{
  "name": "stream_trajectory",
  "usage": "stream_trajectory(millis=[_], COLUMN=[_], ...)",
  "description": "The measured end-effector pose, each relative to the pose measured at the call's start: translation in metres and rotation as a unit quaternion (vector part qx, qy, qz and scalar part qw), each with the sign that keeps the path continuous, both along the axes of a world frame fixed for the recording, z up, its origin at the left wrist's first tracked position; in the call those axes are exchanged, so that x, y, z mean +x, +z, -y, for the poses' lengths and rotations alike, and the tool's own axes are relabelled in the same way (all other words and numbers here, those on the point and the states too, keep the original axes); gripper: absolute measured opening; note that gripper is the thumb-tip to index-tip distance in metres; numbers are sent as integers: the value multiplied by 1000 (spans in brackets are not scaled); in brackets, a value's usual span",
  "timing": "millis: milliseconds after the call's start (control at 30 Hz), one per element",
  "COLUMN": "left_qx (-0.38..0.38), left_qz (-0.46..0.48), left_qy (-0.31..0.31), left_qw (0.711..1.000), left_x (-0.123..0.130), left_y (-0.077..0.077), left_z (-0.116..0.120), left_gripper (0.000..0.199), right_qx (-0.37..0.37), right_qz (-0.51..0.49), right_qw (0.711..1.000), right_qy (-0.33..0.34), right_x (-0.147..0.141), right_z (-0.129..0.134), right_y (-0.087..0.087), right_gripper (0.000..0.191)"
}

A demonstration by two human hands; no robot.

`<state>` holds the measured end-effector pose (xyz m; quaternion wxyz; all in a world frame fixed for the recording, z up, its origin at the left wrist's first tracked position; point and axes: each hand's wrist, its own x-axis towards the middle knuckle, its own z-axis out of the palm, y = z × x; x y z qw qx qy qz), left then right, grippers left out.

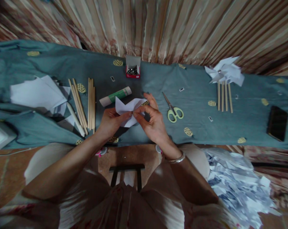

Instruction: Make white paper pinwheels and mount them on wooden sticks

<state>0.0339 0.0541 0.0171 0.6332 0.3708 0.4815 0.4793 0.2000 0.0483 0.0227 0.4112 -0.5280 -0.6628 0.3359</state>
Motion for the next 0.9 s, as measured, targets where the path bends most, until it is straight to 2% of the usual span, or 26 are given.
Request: stream_trajectory(millis=[267,533,667,800,900], left_qx=[-13,1,10,20,21], left_qz=[17,12,3,-4,2], left_qy=[-7,-15,-18,-15,-13], left_qw=[1000,1000,1000,1000,1000], left_x=[0,-1,0,-1,-1], left_y=[0,-1,-2,-3,-5], left_z=[1,-1,-2,-2,-2], left_gripper=[38,44,48,47,44], right_qx=[-27,-54,-80,-59,-40], right_qz=[-20,-62,-97,-87,-63], right_qw=[999,997,992,994,995], right_qy=[5,-1,-4,-29,-63], right_x=[1,0,-1,-3,-4], right_z=[-4,-5,-5,-4,-3], right_y=[-9,-10,-9,-4,-3], right_gripper=[3,4,11,17,37])
